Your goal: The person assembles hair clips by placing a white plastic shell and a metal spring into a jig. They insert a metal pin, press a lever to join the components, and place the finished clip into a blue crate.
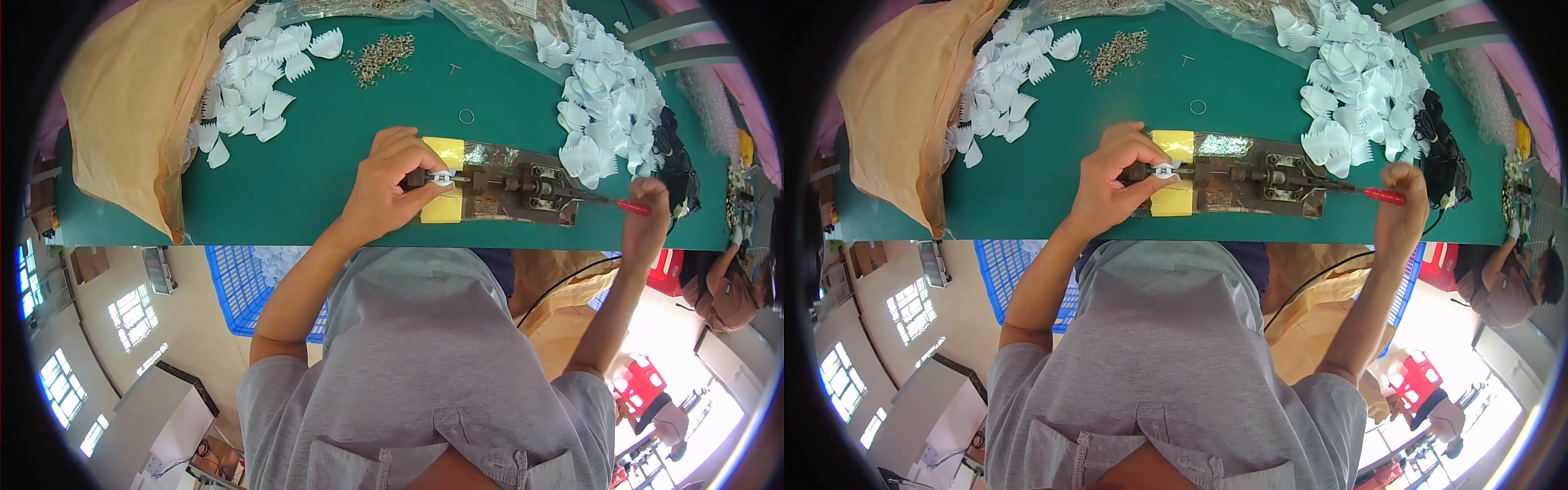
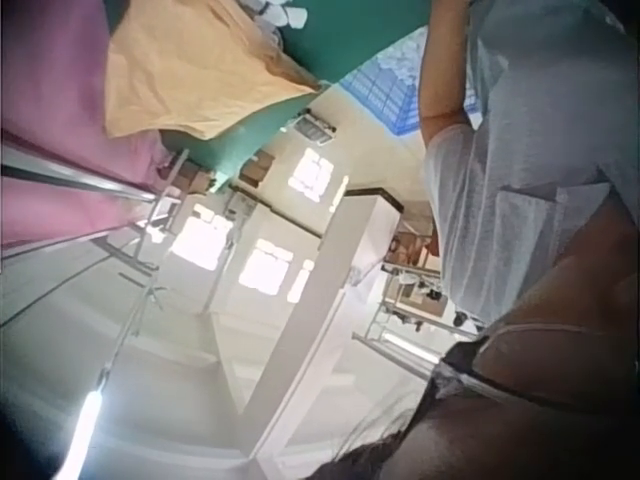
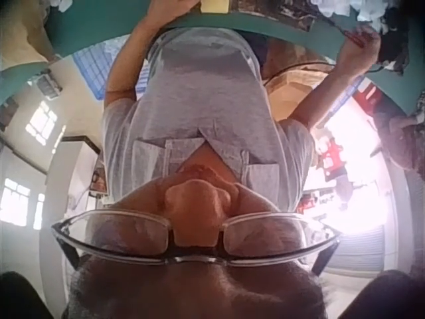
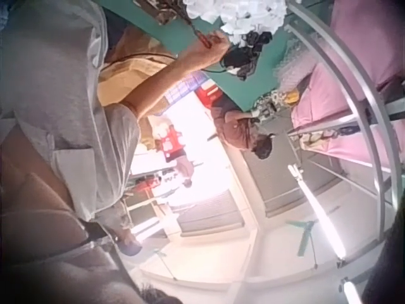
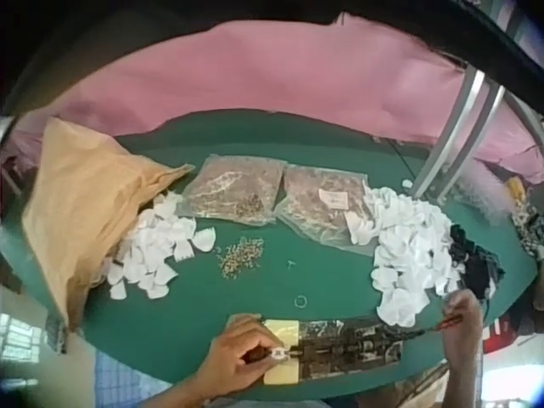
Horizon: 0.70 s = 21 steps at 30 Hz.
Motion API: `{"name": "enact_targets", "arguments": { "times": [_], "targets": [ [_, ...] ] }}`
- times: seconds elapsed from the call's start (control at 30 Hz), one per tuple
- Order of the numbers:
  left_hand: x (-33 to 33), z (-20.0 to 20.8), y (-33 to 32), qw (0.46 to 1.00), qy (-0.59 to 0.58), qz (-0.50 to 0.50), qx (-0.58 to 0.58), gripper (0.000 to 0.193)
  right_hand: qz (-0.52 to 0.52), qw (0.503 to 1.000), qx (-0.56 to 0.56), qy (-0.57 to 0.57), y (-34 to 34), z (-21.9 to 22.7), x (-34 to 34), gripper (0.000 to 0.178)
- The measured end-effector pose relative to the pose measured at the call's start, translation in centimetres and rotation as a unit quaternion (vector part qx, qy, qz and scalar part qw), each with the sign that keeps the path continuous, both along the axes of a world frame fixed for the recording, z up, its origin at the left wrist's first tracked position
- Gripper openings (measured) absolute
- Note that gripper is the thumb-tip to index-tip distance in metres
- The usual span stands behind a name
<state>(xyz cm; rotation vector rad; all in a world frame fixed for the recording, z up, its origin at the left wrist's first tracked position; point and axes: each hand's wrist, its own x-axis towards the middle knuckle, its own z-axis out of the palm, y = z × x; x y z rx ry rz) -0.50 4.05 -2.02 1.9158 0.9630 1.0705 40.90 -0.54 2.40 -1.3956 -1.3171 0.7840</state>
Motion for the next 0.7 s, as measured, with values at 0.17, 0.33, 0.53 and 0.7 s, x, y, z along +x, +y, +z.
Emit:
{"name": "enact_targets", "arguments": {
  "times": [0.17, 0.33, 0.53, 0.7],
  "targets": [
    [-0.3, -0.1, 0.0, 1.0, -0.001, 0.0, 0.007, 0.02, -0.014, 0.973, 0.036, -0.228, 1.2, 5.4, -12.2, 0.033],
    [-0.2, 0.3, -0.2, 0.999, -0.002, 0.001, -0.042, 0.019, 0.045, 0.915, 0.088, 0.392, 2.5, 1.1, -5.9, 0.033],
    [-0.4, 0.1, -1.4, 0.992, -0.113, 0.005, -0.058, 0.019, 0.071, 0.738, 0.037, 0.67, 2.0, -6.0, -0.3, 0.019],
    [-4.3, 4.5, -2.6, 0.978, -0.207, 0.036, -0.002, 0.025, 0.087, 0.706, 0.015, 0.702, 1.7, -6.0, 0.1, 0.014]
  ]
}}
